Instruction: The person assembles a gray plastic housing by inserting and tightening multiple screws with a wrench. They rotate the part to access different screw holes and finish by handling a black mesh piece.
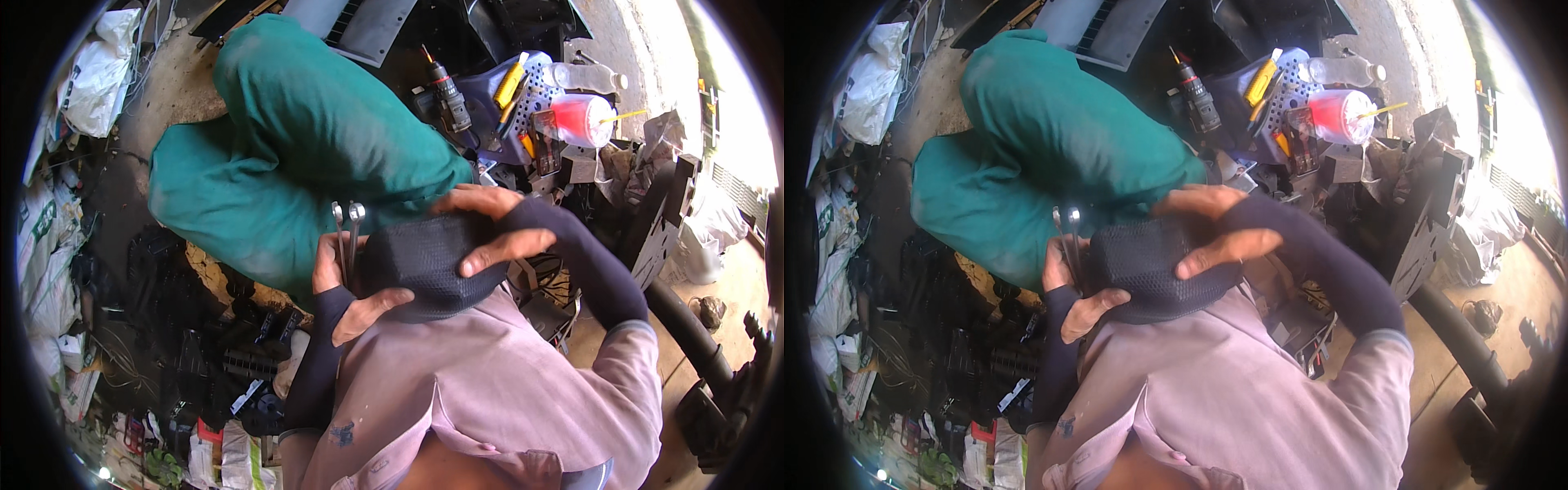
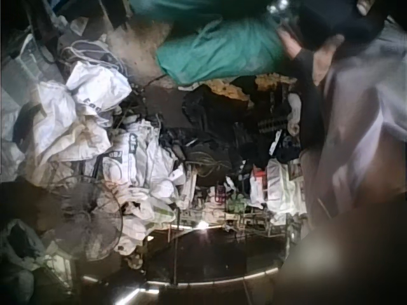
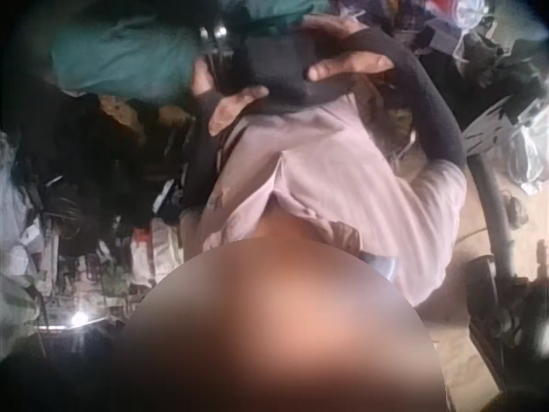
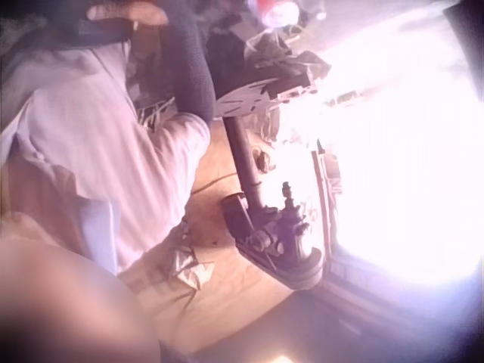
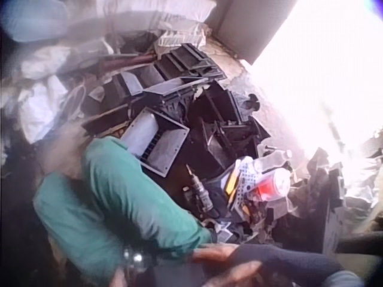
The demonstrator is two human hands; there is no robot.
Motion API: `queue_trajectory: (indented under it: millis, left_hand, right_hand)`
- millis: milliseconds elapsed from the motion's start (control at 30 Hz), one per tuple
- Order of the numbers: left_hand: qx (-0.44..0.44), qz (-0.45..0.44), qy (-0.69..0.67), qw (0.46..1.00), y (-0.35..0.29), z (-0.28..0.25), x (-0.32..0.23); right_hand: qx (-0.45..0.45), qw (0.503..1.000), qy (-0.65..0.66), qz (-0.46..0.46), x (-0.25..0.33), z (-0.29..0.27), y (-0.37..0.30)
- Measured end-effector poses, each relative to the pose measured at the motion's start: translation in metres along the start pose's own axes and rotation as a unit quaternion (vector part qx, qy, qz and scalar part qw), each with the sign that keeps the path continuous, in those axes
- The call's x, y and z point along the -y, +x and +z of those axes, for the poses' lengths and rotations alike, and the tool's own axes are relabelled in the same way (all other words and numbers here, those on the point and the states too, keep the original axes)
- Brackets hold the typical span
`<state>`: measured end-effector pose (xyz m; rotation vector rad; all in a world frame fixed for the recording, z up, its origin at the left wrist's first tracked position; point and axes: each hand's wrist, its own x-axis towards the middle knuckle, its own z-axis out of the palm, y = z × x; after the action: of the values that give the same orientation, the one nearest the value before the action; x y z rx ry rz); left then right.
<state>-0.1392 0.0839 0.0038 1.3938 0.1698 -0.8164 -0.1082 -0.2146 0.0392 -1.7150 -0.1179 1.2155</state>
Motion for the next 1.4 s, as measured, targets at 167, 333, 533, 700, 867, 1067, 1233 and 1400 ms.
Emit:
queue_trajectory:
  millis: [167, 333, 533, 700, 867, 1067, 1233, 1400]
  left_hand:
    - [-0.008, 0.097, -0.076, 0.992, -0.004, 0.029, 0.004]
    - [0.027, 0.141, -0.067, 0.987, -0.005, 0.023, 0.007]
    - [-0.035, 0.069, -0.116, 0.990, -0.017, 0.009, 0.005]
    - [-0.068, 0.026, -0.092, 0.993, -0.017, 0.008, 0.009]
    - [-0.056, 0.006, -0.145, 0.988, -0.027, 0.010, 0.033]
    - [-0.060, 0.098, -0.180, 0.977, -0.024, -0.014, 0.079]
    - [-0.065, 0.086, -0.143, 0.984, -0.039, -0.002, 0.060]
    - [-0.049, 0.031, -0.078, 0.995, -0.033, 0.009, 0.020]
  right_hand:
    - [0.179, 0.975, 0.095, -0.088, -0.014, -0.017, 0.035]
    - [0.202, 0.976, 0.078, 0.023, 0.012, -0.019, 0.030]
    - [-0.072, 0.984, -0.045, -0.155, 0.024, 0.015, -0.017]
    - [-0.163, 0.955, -0.064, -0.240, 0.018, 0.030, -0.021]
    - [-0.166, 0.949, -0.115, -0.242, 0.002, 0.034, -0.028]
    - [-0.177, 0.947, -0.122, -0.237, -0.011, 0.042, -0.029]
    - [-0.028, 0.989, -0.014, -0.147, -0.005, 0.012, -0.012]
    - [0.152, 0.983, 0.044, -0.095, -0.006, -0.005, 0.023]
